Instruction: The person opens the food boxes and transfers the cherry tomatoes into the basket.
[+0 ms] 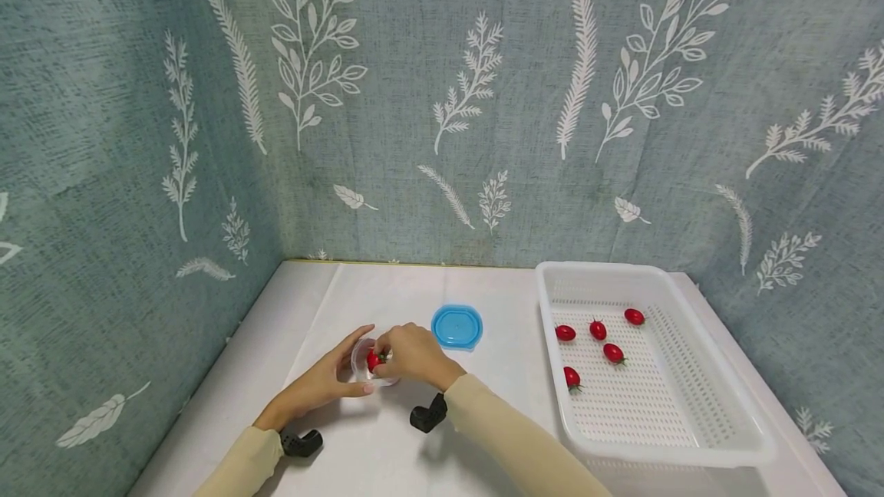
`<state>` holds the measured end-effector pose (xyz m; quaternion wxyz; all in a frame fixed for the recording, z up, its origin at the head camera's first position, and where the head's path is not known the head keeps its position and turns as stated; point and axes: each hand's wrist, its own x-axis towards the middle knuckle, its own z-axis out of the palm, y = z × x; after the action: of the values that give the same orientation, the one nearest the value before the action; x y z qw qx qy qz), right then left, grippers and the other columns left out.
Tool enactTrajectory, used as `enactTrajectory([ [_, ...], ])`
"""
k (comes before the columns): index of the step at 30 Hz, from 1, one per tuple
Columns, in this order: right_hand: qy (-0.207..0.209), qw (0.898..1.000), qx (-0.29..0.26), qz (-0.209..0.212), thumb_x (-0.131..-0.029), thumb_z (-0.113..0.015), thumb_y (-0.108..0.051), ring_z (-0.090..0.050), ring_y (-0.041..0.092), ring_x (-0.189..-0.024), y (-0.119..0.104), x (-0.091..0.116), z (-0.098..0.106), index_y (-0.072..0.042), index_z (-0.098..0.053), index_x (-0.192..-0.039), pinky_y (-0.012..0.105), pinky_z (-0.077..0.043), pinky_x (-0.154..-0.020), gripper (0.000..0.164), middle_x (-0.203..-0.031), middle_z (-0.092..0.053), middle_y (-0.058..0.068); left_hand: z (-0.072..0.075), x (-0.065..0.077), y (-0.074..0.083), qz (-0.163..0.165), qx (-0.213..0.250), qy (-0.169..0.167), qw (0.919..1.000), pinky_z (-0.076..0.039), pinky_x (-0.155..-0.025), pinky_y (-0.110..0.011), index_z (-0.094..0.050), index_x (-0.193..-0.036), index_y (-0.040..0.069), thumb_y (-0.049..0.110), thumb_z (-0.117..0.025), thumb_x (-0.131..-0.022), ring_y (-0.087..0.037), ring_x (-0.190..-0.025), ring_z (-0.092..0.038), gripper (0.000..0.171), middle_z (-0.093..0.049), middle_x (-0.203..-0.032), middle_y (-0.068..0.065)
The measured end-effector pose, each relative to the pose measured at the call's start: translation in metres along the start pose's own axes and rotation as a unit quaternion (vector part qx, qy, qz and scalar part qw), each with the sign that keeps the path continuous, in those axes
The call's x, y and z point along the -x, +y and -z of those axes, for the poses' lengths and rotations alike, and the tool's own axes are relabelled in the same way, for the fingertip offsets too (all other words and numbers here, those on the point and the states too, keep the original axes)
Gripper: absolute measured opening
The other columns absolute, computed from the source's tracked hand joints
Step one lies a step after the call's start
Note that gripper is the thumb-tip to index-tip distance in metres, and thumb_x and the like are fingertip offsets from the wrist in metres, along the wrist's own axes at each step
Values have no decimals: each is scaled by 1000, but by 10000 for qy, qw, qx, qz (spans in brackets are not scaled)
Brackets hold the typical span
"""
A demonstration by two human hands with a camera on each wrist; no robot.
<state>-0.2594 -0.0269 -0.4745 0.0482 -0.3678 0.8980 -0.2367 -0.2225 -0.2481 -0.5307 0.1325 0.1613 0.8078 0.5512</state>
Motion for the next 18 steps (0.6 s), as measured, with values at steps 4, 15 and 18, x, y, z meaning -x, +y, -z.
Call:
enactTrajectory([
  [4,131,9967,-798,29,-86,-85,-23,-70,15,-88,3,5,6,-13,-79,-105,21,-51,-69,22,-93,-76,-8,0,0,-1,-12,28,-37,10000,-12,-120,-67,-20,-165,26,32,-89,-83,-35,-153,-24,108,-26,-167,-10],
  [15,388,9901,-1351,29,-88,-80,-19,-65,19,-81,15,21,23,-13,-78,-110,24,-49,-64,23,-94,-72,-6,-1,-2,-2,-11,-104,64,9999,-15,-120,-66,-20,-165,26,34,-89,-82,-37,-153,-24,108,-38,-162,-5],
  [18,439,9895,-1371,-128,-90,-80,-22,-61,12,-79,17,25,30,-16,-77,-111,25,-48,-64,23,-94,-71,-8,-2,-2,-1,27,-175,91,9998,-14,-121,-65,-21,-165,26,36,-89,-82,-37,-154,-22,108,-43,-159,-4],
])
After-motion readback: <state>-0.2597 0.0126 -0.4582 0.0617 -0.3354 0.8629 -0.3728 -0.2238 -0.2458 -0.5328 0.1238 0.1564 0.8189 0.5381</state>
